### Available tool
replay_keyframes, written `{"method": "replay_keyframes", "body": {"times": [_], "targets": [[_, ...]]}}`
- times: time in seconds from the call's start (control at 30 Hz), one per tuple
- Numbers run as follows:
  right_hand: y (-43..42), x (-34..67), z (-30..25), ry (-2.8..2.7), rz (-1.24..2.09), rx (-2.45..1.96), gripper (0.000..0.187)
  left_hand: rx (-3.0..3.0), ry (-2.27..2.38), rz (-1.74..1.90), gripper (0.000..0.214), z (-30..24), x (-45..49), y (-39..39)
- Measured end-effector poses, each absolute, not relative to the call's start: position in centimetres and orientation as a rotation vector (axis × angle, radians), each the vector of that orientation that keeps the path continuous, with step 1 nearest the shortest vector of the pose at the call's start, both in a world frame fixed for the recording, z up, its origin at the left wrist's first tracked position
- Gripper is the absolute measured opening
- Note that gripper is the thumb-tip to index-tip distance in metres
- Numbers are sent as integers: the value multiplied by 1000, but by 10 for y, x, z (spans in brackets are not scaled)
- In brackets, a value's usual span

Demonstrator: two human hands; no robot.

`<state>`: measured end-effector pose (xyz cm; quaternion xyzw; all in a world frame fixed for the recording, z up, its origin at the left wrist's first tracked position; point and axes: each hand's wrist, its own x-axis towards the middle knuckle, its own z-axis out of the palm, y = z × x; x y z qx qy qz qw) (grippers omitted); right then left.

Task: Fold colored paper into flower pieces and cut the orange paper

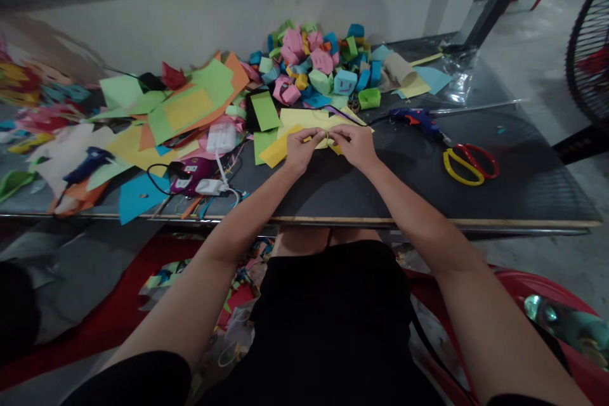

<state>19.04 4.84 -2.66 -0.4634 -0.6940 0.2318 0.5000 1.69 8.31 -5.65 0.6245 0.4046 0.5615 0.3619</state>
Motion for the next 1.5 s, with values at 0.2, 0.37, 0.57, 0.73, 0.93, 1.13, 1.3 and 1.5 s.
{"method": "replay_keyframes", "body": {"times": [0.2, 0.37, 0.57, 0.73, 0.93, 1.13, 1.3, 1.5], "targets": [[54, 192, -31, -1666, 517, -1080, 24, 1621, 1025, 1440, 11, -57, 15, 85], [56, 194, -31, -1697, 489, -1095, 19, 1699, 1038, 1432, 17, -58, 15, 85], [51, 193, -28, -1711, 497, -1111, 25, 1759, 1019, 1451, 26, -62, 14, 83], [53, 191, -27, -1666, 602, -1105, 38, 1755, 1028, 1483, 31, -63, 16, 83], [54, 191, -24, -1701, 757, -1026, 53, 1818, 1076, 1494, 43, -59, 16, 82], [48, 188, -21, -1678, 464, -1138, 47, 1924, 1102, 1499, 54, -57, 18, 79], [48, 191, -20, -1707, 424, -1217, 49, 1968, 1108, 1474, 50, -57, 16, 79], [50, 193, -21, -1777, 372, -1275, 39, 1981, 1126, 1409, 43, -60, 13, 83]]}}
